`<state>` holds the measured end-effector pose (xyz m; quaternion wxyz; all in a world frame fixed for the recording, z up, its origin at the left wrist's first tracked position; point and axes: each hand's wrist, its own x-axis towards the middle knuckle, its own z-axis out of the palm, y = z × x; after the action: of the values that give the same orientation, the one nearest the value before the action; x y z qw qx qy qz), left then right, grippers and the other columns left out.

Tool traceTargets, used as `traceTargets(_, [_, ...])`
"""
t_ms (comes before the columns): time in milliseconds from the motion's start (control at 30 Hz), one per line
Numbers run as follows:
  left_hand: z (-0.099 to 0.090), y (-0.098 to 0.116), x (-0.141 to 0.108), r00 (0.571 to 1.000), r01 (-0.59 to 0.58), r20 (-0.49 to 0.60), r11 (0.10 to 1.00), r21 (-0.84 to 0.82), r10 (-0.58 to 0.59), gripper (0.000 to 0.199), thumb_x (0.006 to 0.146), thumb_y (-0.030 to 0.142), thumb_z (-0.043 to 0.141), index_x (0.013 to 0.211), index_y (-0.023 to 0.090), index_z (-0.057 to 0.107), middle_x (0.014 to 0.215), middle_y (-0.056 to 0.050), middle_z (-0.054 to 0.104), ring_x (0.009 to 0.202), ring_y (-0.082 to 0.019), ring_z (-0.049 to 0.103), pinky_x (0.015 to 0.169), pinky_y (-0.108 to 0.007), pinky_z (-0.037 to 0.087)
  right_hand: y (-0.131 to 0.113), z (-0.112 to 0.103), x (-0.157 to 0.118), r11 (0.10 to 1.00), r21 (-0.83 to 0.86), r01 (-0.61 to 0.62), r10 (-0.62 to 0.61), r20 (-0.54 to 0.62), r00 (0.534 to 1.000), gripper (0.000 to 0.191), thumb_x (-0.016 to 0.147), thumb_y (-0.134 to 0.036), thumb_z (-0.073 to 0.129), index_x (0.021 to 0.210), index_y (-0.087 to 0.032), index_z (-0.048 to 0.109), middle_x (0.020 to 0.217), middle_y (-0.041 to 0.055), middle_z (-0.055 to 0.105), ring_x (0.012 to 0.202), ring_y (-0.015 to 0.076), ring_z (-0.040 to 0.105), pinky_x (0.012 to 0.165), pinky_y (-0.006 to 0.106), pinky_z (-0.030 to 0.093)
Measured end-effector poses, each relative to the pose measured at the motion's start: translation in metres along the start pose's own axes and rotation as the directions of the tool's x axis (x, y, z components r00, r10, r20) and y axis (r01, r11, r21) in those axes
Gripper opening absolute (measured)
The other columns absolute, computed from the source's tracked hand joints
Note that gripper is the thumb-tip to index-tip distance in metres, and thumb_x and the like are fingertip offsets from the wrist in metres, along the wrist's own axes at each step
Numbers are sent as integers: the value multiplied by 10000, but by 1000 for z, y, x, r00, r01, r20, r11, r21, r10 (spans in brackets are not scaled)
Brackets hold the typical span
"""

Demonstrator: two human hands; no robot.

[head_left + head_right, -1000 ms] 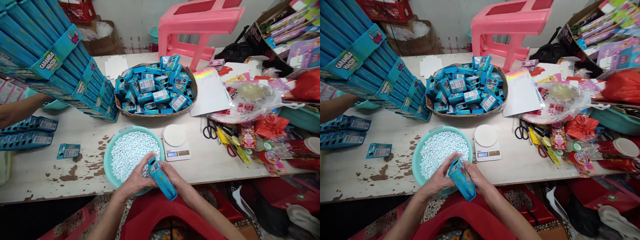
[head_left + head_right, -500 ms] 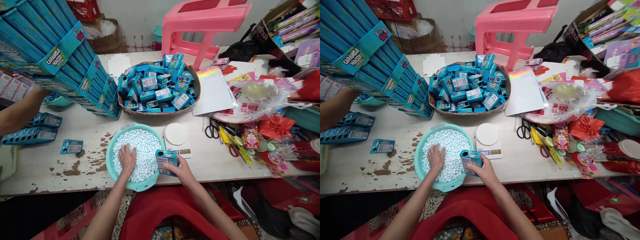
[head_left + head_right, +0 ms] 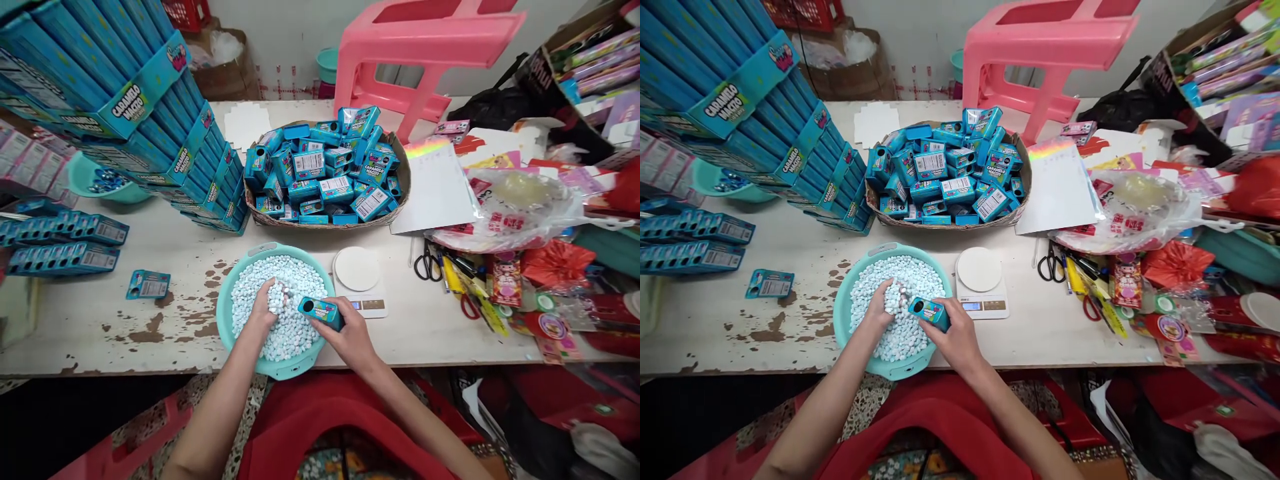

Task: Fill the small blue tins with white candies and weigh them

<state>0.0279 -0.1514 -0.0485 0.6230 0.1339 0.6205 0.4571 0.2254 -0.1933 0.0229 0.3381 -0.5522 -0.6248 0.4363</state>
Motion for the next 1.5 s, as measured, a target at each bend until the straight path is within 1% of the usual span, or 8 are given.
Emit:
traceTargets(67, [3,17,-14,996,42,81,988,-151,-30,266,703,429,603,670,175,531,593,-21,536,467,-128,511,414,-241,391,-3,4,3,989,-105,107,-107,9,994,268,786,-283,652,1039,-230,578,995,70,611,945,236,570,827,355,456])
traceTargets(167, [14,38,-42,989,-7,138,949,-316,53,230,722,384,593,684,165,534,628,-13,552,492,-121,537,450,-239,423,-7,14,7,962,-194,191,-185,49,982,275,785,-247,649,1048,-223,572,996,76,614,955,243,563,825,358,451])
traceTargets(300, [31,48,-65,969,-204,48,896,-396,242,204,749,348,590,681,163,537,683,-4,570,615,-143,602,615,-291,500,-13,26,12,947,-240,214,-193,111,975,278,778,-236,652,1043,-205,573,986,74,627,942,245,567,813,357,449])
traceTargets(467, [37,48,-67,958,-275,-36,876,-396,284,203,743,313,629,674,164,508,650,20,527,607,-135,591,615,-282,487,-14,26,14,948,-238,210,-190,104,976,290,768,-243,662,1042,-207,574,987,70,649,936,245,587,803,349,449])
traceTargets(667, [38,52,-70,942,-321,-7,894,-313,336,169,754,292,628,715,170,518,650,22,526,585,-134,583,585,-271,466,-12,26,13,951,-235,202,-166,163,973,291,770,-252,662,1048,-224,581,998,60,666,937,241,612,783,334,444])
traceTargets(833, [42,56,-75,935,-341,6,906,-251,354,199,757,318,625,685,170,511,589,25,513,595,-139,587,626,-276,466,-16,28,11,969,-191,157,-136,118,984,289,760,-244,659,1042,-236,594,984,52,670,932,233,619,783,323,454])
traceTargets(1100, [46,62,-82,918,-388,1,900,-198,396,155,730,270,663,769,173,549,581,33,529,533,-108,534,560,-237,413,-29,32,7,982,-160,105,-96,63,993,310,721,-194,669,1024,-228,611,966,41,665,921,226,619,797,320,465])
traceTargets(1500, [56,60,-97,898,-440,-97,871,-217,429,199,729,333,652,714,167,544,569,43,502,504,-103,529,554,-245,436,-32,15,5,972,-141,190,-184,57,981,320,698,-192,675,1010,-233,616,966,35,663,923,223,615,801,320,461])
